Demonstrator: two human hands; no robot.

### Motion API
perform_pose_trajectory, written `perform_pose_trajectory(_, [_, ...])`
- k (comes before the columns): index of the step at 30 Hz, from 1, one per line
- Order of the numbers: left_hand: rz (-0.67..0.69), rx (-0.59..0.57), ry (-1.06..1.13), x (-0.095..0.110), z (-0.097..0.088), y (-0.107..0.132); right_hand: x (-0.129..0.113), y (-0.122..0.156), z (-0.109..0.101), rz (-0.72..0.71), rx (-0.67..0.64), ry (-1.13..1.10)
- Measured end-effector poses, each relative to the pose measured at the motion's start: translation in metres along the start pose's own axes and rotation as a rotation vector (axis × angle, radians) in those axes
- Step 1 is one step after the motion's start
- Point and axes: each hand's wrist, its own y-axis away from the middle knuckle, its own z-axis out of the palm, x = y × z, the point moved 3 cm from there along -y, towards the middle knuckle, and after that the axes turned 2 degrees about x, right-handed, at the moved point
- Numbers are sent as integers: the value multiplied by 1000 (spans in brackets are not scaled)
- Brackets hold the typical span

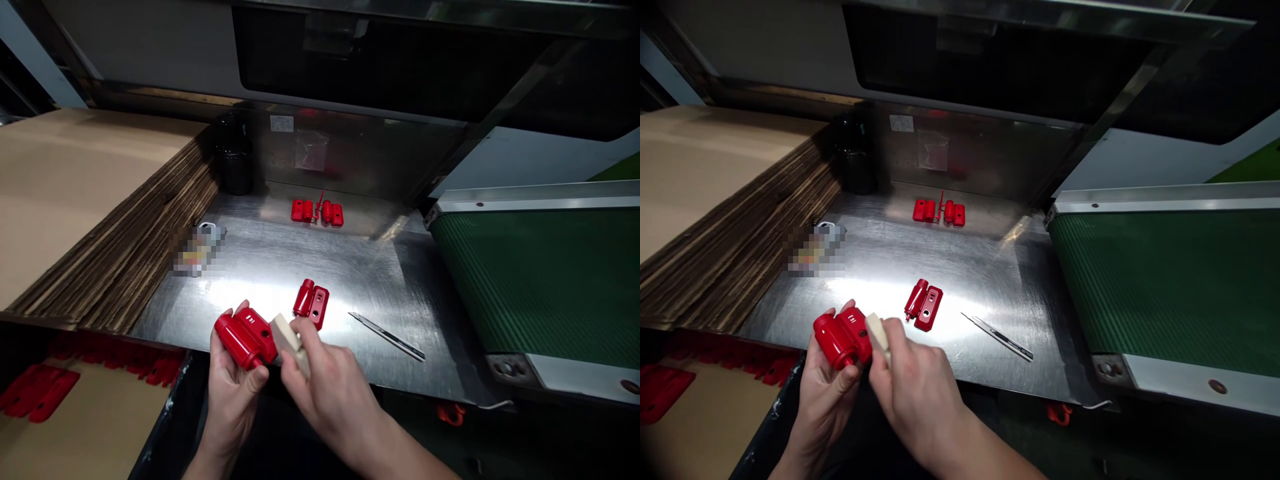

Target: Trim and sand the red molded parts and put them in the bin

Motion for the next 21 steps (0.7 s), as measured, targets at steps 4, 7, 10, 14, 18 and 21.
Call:
perform_pose_trajectory(4, [18, 1, -28, 4, -1, 0, 0, -1, -1, -8, -55, -10])
perform_pose_trajectory(7, [21, 19, -59, 7, -3, 1, -4, -1, 1, -11, -63, 5])
perform_pose_trajectory(10, [11, 36, -69, 10, -4, 5, -2, -4, 3, -5, -100, 24])
perform_pose_trajectory(14, [-21, -3, -43, 12, -2, 12, 36, -17, -22, 244, 62, 86])
perform_pose_trajectory(18, [-118, -70, 69, 10, -1, 13, 112, -33, -72, 511, 289, 136])
perform_pose_trajectory(21, [-198, -108, 152, 7, 0, 8, 161, -41, -91, 559, 263, 197])
